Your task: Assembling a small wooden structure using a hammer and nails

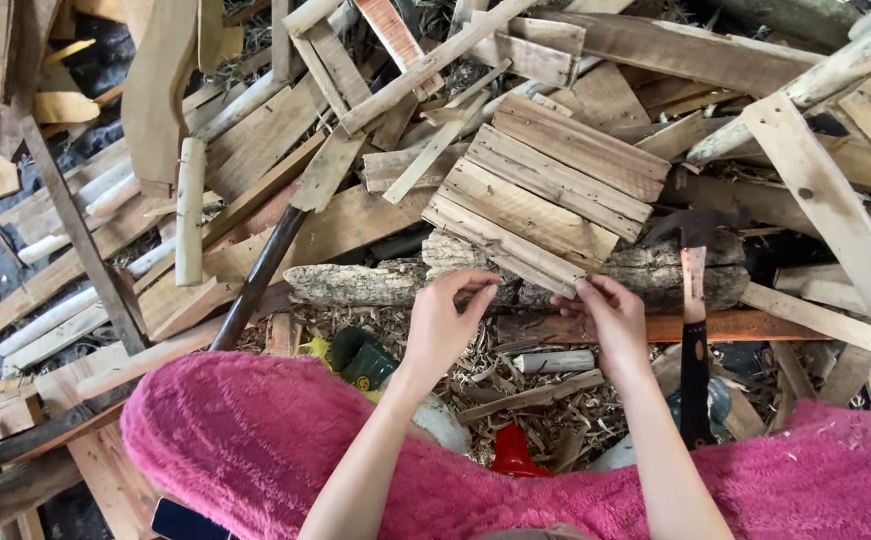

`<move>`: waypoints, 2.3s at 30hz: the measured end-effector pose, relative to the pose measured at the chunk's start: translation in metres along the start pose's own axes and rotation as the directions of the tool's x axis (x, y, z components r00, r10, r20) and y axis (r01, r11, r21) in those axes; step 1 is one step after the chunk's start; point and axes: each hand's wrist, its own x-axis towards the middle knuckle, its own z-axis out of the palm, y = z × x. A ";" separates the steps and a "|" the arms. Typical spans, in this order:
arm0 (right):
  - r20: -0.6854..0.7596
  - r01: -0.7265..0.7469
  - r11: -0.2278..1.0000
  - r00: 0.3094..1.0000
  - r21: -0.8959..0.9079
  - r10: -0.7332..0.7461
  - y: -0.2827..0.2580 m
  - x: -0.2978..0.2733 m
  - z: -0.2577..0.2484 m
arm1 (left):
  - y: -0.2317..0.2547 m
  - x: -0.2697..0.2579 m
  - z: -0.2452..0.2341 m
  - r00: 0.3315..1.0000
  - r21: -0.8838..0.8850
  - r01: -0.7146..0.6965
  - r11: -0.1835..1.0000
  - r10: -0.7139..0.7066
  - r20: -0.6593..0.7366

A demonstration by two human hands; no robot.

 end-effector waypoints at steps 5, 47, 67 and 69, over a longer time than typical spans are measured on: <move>-0.028 -0.010 1.000 1.000 0.002 0.010 0.010 -0.001 0.002 | -0.016 0.016 0.020 0.999 -0.030 -0.034 0.999 0.033 -0.023; -0.185 -0.053 0.997 0.981 0.055 0.062 0.058 0.047 -0.017 | -0.085 0.071 0.109 0.937 0.094 -0.306 0.947 0.317 -0.145; -0.150 0.112 0.376 0.785 -0.920 -0.601 -0.025 -0.002 -0.041 | -0.106 0.082 0.107 0.868 0.112 -0.484 0.868 0.492 -0.058; -0.171 0.002 0.265 0.758 -0.964 -0.629 -0.015 0.014 -0.078 | -0.111 0.084 0.107 0.873 0.106 -0.476 0.873 0.484 -0.063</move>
